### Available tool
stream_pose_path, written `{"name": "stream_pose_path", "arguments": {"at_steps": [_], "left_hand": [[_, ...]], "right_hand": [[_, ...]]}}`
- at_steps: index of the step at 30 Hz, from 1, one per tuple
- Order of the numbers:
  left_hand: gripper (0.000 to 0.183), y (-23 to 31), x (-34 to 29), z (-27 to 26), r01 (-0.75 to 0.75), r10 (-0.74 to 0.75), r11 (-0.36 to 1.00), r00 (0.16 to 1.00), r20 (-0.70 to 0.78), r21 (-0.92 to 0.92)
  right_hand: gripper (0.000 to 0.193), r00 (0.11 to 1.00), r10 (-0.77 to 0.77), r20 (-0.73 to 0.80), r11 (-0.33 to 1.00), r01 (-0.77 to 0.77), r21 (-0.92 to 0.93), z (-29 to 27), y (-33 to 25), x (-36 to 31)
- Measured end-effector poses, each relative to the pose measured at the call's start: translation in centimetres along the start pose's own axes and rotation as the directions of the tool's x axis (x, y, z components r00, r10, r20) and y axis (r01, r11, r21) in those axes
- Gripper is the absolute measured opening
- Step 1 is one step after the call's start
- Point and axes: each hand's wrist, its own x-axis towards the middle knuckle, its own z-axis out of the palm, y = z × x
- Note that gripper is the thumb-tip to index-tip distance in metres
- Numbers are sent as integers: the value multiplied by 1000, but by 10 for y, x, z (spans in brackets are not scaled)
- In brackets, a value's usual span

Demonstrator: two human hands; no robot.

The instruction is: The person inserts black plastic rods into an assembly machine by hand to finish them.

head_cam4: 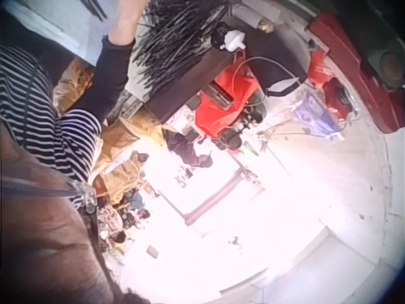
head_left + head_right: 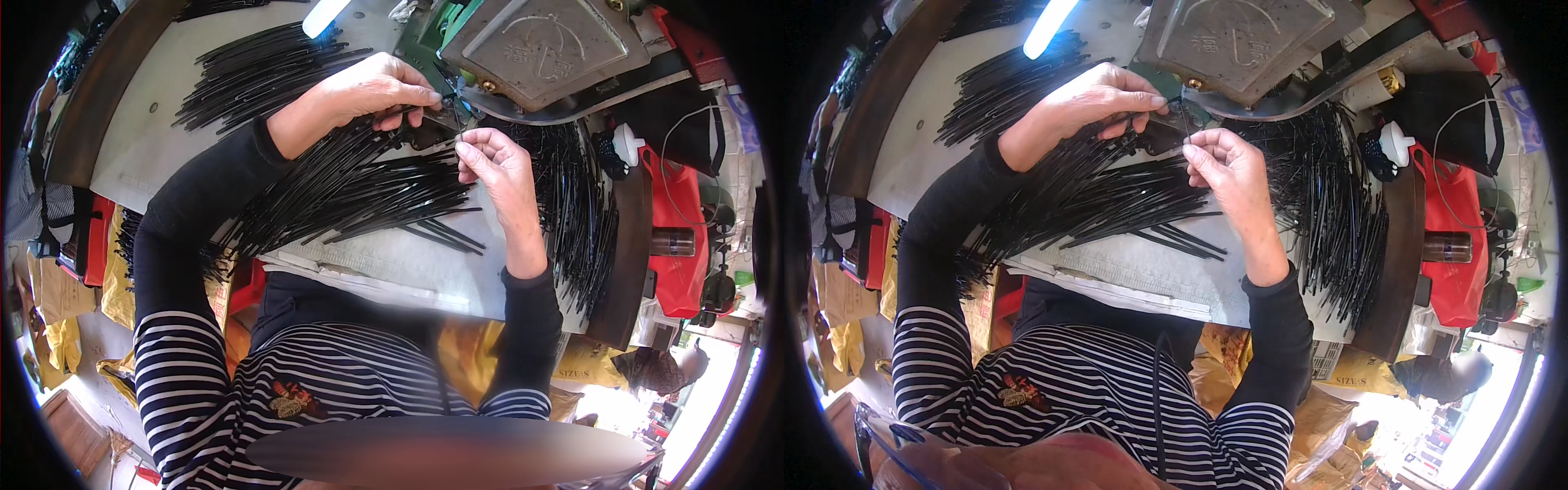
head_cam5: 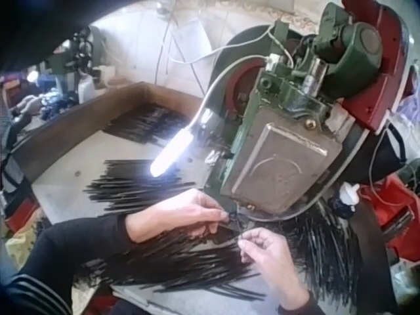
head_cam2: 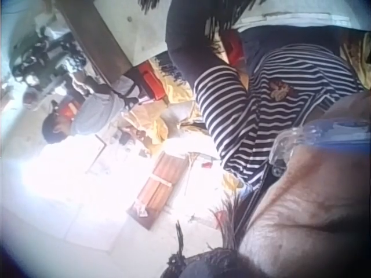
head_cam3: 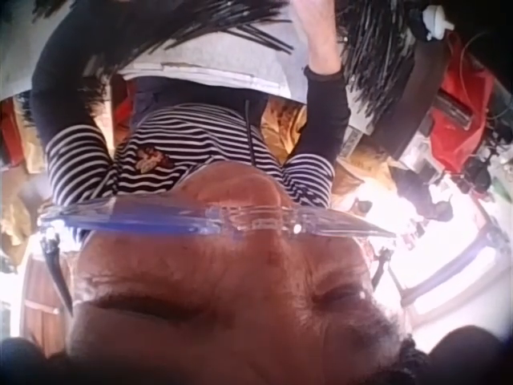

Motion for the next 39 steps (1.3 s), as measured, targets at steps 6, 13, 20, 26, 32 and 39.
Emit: {"name": "stream_pose_path", "arguments": {"at_steps": [6, 13, 20, 26, 32, 39], "left_hand": [[31, 3, -1, 0, -15, 16, 998, 1000, -10, 60], [29, 6, -3, 0, -15, 17, 997, 1000, -17, 82], [29, 8, -1, 2, -33, 37, 992, 999, -26, 126], [29, 9, -1, 1, -8, 8, 994, 1000, -1, 112], [31, 10, -7, 2, 50, -48, 996, 998, -28, 74], [30, 10, -16, 25, 13, -14, 1000, 999, -51, -25]], "right_hand": [[17, 1000, 21, 0, 1000, -21, 1, -2, 2, 1], [18, 1000, 30, -6, 999, -30, 16, -2, 2, 1], [18, 999, 30, -27, 1000, -30, 0, -2, 0, -1], [19, 999, 48, -9, 999, -48, 6, -4, 3, 1], [21, 995, 90, 33, 990, -93, 108, 0, 6, 2], [22, 971, -7, -241, 817, 145, 558, -10, 21, 5]]}}
